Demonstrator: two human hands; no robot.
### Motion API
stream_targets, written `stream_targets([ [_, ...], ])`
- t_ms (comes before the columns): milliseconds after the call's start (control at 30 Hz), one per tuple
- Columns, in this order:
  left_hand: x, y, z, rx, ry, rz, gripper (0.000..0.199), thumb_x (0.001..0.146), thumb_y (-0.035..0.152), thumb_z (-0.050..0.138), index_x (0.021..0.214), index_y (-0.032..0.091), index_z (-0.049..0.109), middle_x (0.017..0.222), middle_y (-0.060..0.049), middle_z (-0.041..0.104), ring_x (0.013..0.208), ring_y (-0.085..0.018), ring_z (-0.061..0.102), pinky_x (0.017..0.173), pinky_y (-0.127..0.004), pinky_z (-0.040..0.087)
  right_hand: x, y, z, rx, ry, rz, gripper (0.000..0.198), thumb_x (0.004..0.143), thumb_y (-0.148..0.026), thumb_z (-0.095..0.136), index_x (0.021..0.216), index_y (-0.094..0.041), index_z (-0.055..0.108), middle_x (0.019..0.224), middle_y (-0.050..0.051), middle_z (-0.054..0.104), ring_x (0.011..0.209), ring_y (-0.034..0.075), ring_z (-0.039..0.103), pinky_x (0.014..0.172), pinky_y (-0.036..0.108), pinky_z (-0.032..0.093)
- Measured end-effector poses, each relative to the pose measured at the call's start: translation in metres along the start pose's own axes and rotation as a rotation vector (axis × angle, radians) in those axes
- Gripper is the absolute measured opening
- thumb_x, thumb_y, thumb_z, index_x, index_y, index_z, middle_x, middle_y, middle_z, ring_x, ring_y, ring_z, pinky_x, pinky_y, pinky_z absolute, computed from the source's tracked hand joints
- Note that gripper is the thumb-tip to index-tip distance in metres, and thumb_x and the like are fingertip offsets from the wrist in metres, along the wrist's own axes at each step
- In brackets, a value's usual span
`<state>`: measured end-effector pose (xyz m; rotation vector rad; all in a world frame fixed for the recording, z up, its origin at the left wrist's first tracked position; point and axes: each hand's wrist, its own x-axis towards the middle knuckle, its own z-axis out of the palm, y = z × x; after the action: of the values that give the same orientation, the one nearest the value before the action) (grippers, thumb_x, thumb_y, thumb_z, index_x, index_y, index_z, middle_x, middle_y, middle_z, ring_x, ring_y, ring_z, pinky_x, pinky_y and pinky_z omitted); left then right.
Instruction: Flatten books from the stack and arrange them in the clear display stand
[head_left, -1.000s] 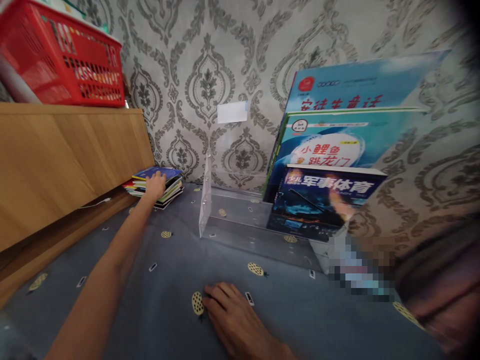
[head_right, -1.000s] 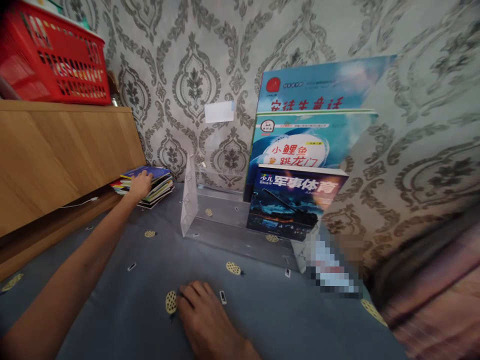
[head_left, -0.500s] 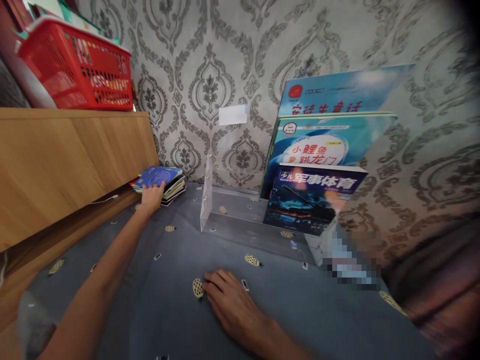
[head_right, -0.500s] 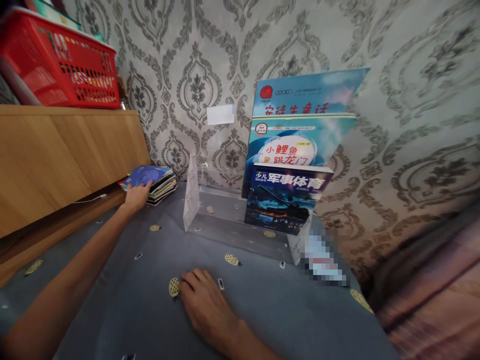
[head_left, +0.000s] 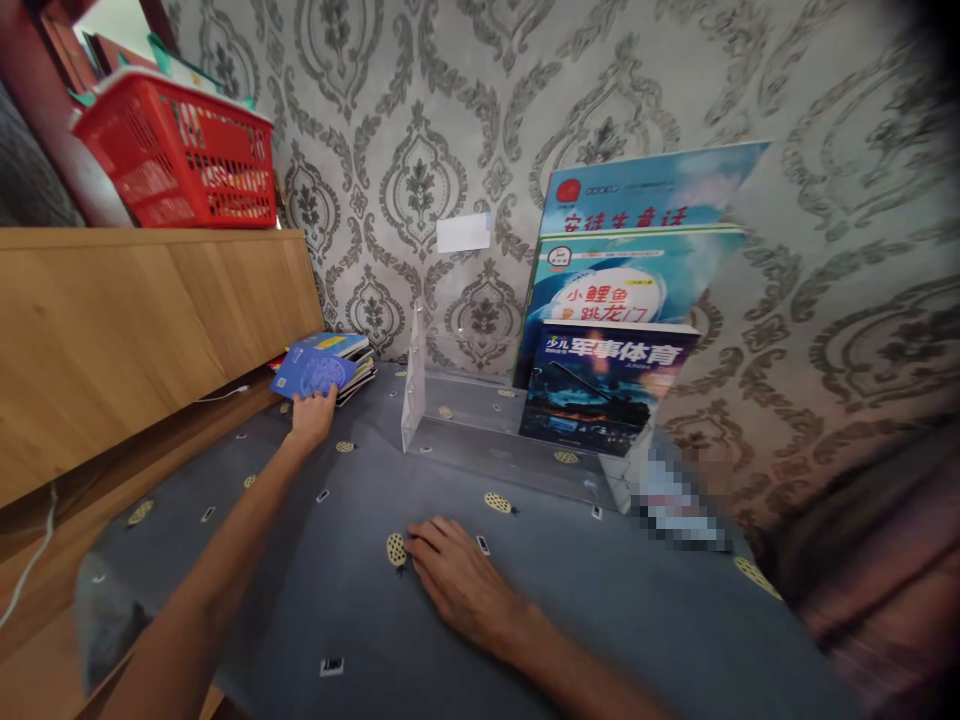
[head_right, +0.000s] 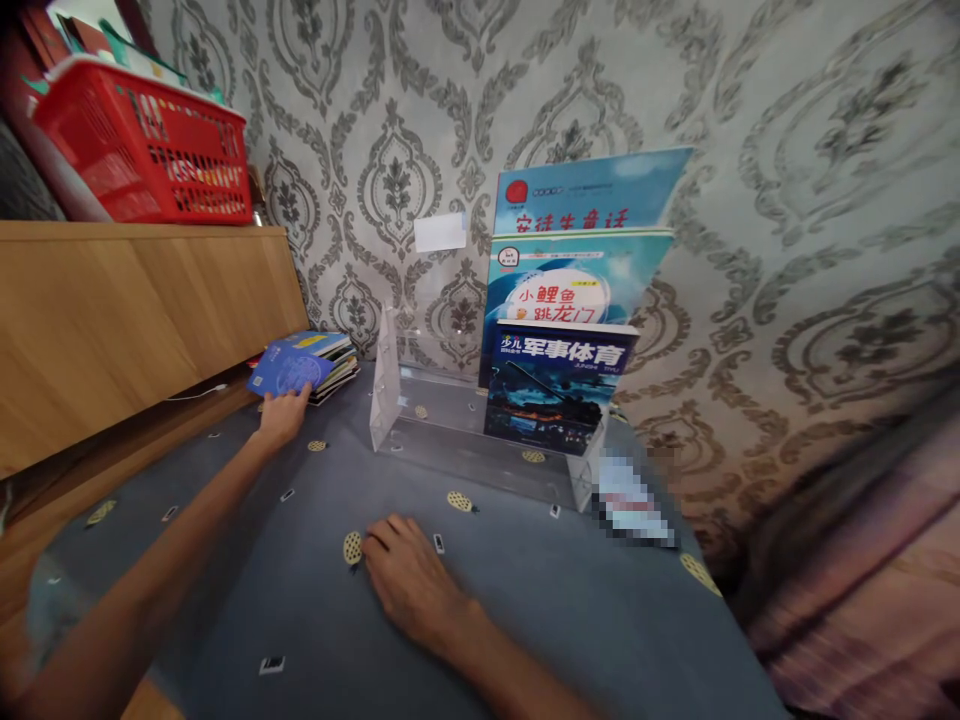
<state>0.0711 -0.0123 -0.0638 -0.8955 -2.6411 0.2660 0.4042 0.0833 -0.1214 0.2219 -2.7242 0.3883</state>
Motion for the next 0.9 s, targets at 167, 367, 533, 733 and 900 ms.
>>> stream_targets([
  [167, -0.016, 0.008, 0.007, -0.020, -0.059, 0.003, 0.055, 0.100, 0.042, 0.055, 0.147, 0.017, 0.044, 0.125, -0.014, 0.065, 0.109, -0.027, 0.066, 0.102, -0.053, 0.047, -0.001, 0.000, 0.001, -0.012, 0.003, -0.007, 0.017, 0.098, -0.011, 0.052, 0.107, -0.017, 0.065, 0.114, 0.008, 0.069, 0.104, 0.022, 0.061, 0.092, 0.040, 0.053],
  [367, -0.034, 0.012, 0.008, -0.064, -0.130, 0.053, 0.049, 0.102, 0.027, 0.036, 0.148, 0.015, 0.045, 0.119, -0.024, 0.070, 0.108, -0.035, 0.068, 0.096, -0.055, 0.047, 0.000, -0.001, -0.003, -0.004, -0.016, -0.005, 0.017, 0.099, -0.012, 0.050, 0.105, -0.016, 0.066, 0.113, 0.009, 0.070, 0.104, 0.023, 0.061, 0.092, 0.039, 0.053],
  [533, -0.046, 0.012, 0.005, -0.070, -0.185, 0.085, 0.045, 0.102, 0.027, 0.039, 0.144, 0.018, 0.052, 0.121, -0.024, 0.069, 0.114, -0.038, 0.066, 0.096, -0.056, 0.047, 0.000, -0.002, -0.004, -0.015, -0.013, -0.015, 0.018, 0.099, -0.012, 0.050, 0.105, -0.015, 0.066, 0.114, 0.009, 0.070, 0.104, 0.023, 0.061, 0.092, 0.039, 0.052],
  [733, -0.059, 0.015, -0.001, -0.048, -0.246, 0.098, 0.044, 0.097, 0.042, 0.061, 0.133, 0.018, 0.057, 0.130, -0.010, 0.062, 0.114, -0.025, 0.063, 0.099, -0.051, 0.052, 0.000, -0.001, -0.002, -0.016, -0.010, -0.014, 0.017, 0.099, -0.013, 0.051, 0.106, -0.017, 0.066, 0.111, 0.009, 0.070, 0.102, 0.022, 0.061, 0.090, 0.039, 0.052],
  [900, -0.068, 0.020, -0.009, -0.051, -0.261, 0.134, 0.040, 0.099, 0.018, 0.043, 0.136, 0.022, 0.059, 0.121, -0.016, 0.070, 0.113, -0.032, 0.066, 0.093, -0.048, 0.051, 0.000, -0.001, -0.001, -0.014, -0.017, -0.004, 0.017, 0.100, -0.014, 0.050, 0.106, -0.016, 0.066, 0.112, 0.009, 0.070, 0.103, 0.023, 0.061, 0.091, 0.040, 0.052],
])
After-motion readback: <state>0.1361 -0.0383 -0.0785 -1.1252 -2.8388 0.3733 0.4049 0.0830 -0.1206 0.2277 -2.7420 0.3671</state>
